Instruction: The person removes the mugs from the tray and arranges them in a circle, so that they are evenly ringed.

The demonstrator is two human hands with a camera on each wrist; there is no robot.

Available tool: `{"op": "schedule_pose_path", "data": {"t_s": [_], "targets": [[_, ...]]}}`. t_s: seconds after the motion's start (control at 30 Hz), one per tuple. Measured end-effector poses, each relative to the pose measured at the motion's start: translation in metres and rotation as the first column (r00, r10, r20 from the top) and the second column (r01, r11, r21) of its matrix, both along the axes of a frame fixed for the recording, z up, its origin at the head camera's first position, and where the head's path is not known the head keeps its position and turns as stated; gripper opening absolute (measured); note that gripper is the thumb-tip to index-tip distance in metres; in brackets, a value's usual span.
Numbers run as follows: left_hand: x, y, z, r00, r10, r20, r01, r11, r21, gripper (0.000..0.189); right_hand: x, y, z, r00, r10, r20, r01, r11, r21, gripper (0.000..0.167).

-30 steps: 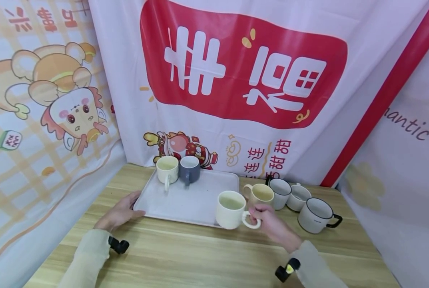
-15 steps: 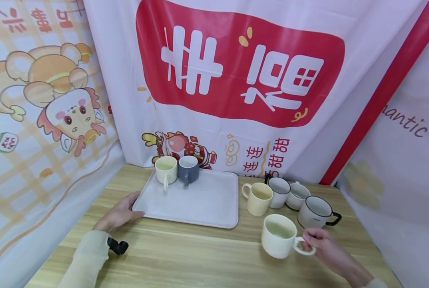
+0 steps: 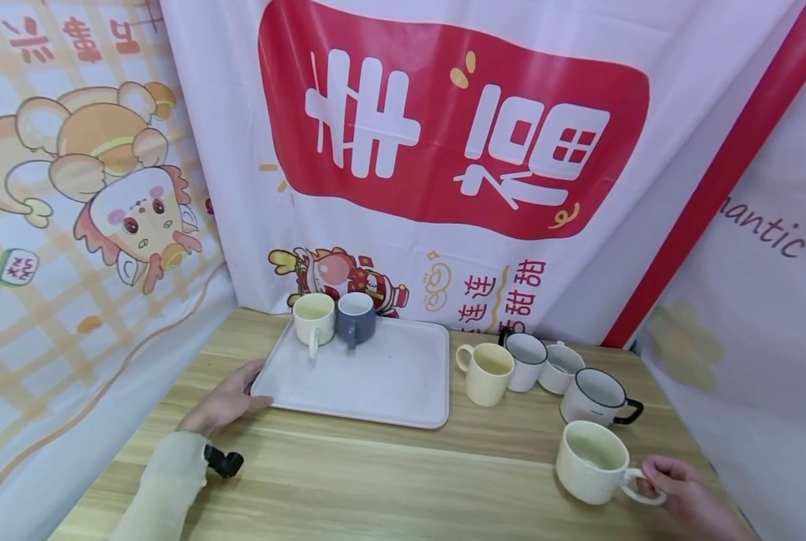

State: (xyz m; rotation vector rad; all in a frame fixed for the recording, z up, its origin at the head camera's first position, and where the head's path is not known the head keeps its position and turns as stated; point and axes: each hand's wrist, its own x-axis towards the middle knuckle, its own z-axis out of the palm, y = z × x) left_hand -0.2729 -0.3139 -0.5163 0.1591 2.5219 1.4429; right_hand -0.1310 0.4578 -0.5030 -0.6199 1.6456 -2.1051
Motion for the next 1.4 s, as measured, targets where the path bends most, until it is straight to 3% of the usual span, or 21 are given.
{"op": "schedule_pose_path", "data": {"t_s": [0.17, 0.33, 0.6, 0.77, 0.87, 0.97, 1.1, 1.17, 1.3, 1.33, 1.4], "targets": [[0.000, 0.001, 0.000, 1.000, 0.001, 0.003, -0.001, 1.000, -0.004, 0.092, 0.001, 0.016, -0.011, 1.000, 0.007, -0.023, -0.009, 0.997, -0.080, 0.049], [-0.001, 0.002, 0.000, 1.000, -0.004, 0.007, 0.004, 1.000, -0.005, 0.091, 0.000, 0.023, -0.021, 0.996, -0.065, -0.057, 0.058, 0.992, -0.108, 0.049], [0.000, 0.002, -0.002, 1.000, 0.007, 0.012, -0.007, 1.000, -0.009, 0.091, -0.002, 0.027, -0.029, 0.977, -0.173, -0.121, 0.172, 0.985, -0.018, 0.048], [0.000, 0.001, -0.001, 1.000, 0.005, 0.015, -0.005, 1.000, -0.007, 0.092, -0.002, 0.026, -0.030, 0.946, -0.293, -0.139, 0.309, 0.944, 0.115, 0.044], [-0.001, 0.001, -0.001, 1.000, 0.005, 0.016, -0.005, 1.000, -0.007, 0.092, -0.001, 0.024, -0.030, 0.927, -0.355, -0.121, 0.370, 0.919, 0.137, 0.041], [-0.001, 0.000, -0.001, 1.000, 0.006, 0.018, -0.006, 1.000, -0.012, 0.094, 0.001, 0.019, -0.029, 0.885, -0.450, -0.118, 0.465, 0.864, 0.194, 0.035], [-0.001, 0.000, -0.001, 1.000, 0.005, 0.017, -0.005, 1.000, -0.008, 0.094, 0.000, 0.012, -0.022, 0.800, -0.583, -0.142, 0.590, 0.720, 0.365, 0.026], [-0.001, 0.001, 0.000, 1.000, 0.001, 0.015, -0.001, 1.000, 0.002, 0.094, -0.002, 0.010, -0.018, 0.771, -0.617, -0.159, 0.613, 0.650, 0.449, 0.024], [0.000, 0.001, 0.000, 1.000, -0.004, 0.013, 0.004, 1.000, 0.022, 0.094, -0.005, 0.008, -0.011, 0.761, -0.613, -0.213, 0.604, 0.550, 0.576, 0.029], [0.000, 0.001, 0.001, 1.000, -0.006, 0.011, 0.005, 1.000, 0.022, 0.094, -0.005, 0.008, -0.011, 0.761, -0.609, -0.221, 0.601, 0.536, 0.593, 0.029], [0.000, 0.001, 0.000, 1.000, -0.006, 0.011, 0.006, 1.000, 0.023, 0.094, -0.006, 0.008, -0.010, 0.766, -0.609, -0.205, 0.591, 0.542, 0.597, 0.029]]}}
